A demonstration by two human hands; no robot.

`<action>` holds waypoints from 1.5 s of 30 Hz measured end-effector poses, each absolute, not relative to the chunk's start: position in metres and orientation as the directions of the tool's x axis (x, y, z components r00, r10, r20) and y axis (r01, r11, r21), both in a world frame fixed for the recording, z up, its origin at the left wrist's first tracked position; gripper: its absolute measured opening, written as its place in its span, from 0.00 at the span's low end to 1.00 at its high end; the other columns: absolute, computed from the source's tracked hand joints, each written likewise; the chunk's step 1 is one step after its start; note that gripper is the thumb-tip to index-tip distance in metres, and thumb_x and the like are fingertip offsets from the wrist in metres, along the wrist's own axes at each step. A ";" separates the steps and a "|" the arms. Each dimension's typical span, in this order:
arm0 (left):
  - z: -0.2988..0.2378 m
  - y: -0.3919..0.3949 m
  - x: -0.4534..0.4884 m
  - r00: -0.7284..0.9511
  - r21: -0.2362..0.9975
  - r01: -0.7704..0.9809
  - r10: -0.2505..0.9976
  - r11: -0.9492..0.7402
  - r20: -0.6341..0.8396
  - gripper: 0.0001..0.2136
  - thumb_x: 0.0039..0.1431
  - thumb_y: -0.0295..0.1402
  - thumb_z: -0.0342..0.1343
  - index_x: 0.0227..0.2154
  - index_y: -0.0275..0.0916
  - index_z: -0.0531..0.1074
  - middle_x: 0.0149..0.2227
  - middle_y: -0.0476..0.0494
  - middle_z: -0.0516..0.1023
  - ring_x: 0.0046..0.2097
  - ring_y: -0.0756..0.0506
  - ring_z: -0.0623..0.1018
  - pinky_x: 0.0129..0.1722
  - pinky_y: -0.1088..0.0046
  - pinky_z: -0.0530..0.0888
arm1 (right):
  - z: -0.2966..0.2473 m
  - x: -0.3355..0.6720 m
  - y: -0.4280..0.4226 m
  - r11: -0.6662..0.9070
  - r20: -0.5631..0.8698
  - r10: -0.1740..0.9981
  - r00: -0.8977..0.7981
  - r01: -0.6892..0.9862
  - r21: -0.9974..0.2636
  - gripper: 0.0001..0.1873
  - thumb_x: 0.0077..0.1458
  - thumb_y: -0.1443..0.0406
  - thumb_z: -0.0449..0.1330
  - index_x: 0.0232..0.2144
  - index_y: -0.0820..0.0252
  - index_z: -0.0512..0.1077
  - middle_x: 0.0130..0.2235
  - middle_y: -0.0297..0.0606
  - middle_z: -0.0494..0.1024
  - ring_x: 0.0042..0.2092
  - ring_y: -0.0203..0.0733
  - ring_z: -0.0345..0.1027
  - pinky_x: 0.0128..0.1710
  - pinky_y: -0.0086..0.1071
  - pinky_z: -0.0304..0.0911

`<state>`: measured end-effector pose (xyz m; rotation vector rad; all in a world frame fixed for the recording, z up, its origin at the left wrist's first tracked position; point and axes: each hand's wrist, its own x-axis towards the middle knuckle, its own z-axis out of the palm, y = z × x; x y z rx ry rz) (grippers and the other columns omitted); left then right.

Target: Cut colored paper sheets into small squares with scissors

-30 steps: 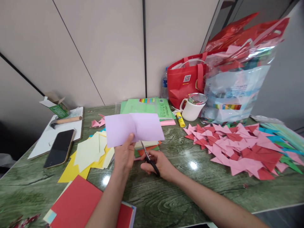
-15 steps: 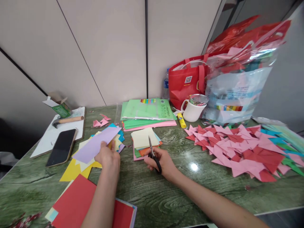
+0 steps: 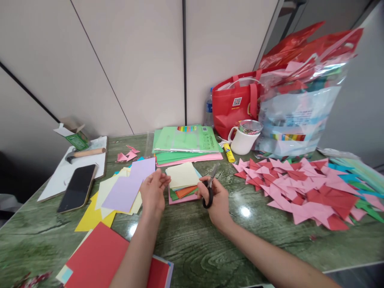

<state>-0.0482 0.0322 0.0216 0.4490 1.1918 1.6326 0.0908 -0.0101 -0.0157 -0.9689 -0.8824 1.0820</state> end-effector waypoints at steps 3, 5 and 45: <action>0.021 0.027 -0.042 -0.405 0.976 -0.124 0.907 -0.177 0.113 0.10 0.41 0.33 0.59 0.27 0.35 0.68 0.26 0.47 0.73 0.31 0.48 0.75 0.38 0.68 0.70 | -0.017 0.090 -0.008 0.190 0.107 0.957 0.270 -0.306 -0.933 0.09 0.48 0.61 0.58 0.32 0.59 0.65 0.19 0.27 0.65 0.22 0.32 0.61 0.23 0.26 0.56; 0.020 0.025 -0.040 -0.292 0.950 0.193 0.910 -0.244 0.293 0.12 0.41 0.34 0.60 0.31 0.38 0.70 0.35 0.44 0.75 0.41 0.45 0.73 0.45 0.65 0.66 | -0.018 0.090 -0.008 0.196 0.107 0.952 0.288 -0.303 -0.933 0.09 0.48 0.61 0.58 0.33 0.59 0.65 0.19 0.27 0.66 0.22 0.32 0.61 0.23 0.26 0.56; 0.032 0.015 -0.029 -0.326 0.925 -0.187 0.909 -0.331 0.259 0.20 0.46 0.31 0.55 0.45 0.43 0.62 0.39 0.45 0.72 0.38 0.48 0.74 0.34 0.70 0.73 | -0.013 0.090 -0.006 0.164 0.070 0.953 0.295 -0.307 -0.938 0.15 0.48 0.60 0.58 0.38 0.59 0.63 0.33 0.38 0.75 0.31 0.39 0.70 0.32 0.33 0.63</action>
